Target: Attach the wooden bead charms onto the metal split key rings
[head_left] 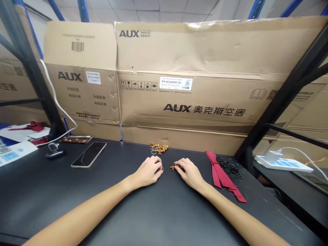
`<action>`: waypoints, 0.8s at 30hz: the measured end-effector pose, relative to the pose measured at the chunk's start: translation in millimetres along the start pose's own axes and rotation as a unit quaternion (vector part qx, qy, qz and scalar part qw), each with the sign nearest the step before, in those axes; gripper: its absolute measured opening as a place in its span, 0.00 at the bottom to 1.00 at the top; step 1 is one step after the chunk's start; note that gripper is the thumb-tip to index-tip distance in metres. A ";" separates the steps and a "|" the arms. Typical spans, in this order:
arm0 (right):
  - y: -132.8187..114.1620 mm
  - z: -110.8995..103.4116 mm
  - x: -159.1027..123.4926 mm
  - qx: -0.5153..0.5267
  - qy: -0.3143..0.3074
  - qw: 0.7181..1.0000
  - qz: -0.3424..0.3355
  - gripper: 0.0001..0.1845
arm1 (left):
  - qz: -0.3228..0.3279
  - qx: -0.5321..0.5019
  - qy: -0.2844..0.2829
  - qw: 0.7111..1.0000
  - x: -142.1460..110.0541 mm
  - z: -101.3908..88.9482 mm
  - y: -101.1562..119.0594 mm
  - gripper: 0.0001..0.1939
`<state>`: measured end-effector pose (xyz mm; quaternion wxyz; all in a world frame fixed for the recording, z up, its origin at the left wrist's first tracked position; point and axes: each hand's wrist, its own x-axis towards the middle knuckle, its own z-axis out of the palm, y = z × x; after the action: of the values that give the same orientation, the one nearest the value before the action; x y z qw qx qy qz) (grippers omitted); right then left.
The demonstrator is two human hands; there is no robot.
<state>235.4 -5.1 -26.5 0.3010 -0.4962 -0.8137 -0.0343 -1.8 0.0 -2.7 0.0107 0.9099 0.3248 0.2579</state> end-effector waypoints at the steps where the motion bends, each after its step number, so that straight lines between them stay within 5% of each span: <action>1: 1.6 -0.1 0.5 -0.010 0.007 1.000 -0.002 0.10 | -0.009 0.018 0.000 1.000 0.6 -1.1 -4.5 0.06; 8: -6.8 -5.4 1.0 -0.016 0.067 0.997 -0.018 0.09 | -0.118 0.127 0.029 0.984 5.4 -2.9 -32.1 0.09; 11: -11.0 -4.4 0.1 0.015 0.033 0.998 -0.041 0.10 | -0.088 0.115 0.010 0.989 7.9 -1.0 -37.5 0.17; 16: -9.2 -1.7 0.2 0.008 0.018 1.000 -0.023 0.09 | -0.063 0.114 -0.025 0.991 9.1 -2.4 -36.0 0.15; 24: -14.3 -8.2 -0.3 0.040 0.037 0.996 -0.069 0.12 | 0.035 -0.057 -0.051 0.996 0.8 -2.9 5.1 0.09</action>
<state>227.4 -15.5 -16.5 0.3476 -0.4253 -0.8347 -0.0411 0.3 -4.0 1.1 0.0701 0.9304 0.2769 0.2297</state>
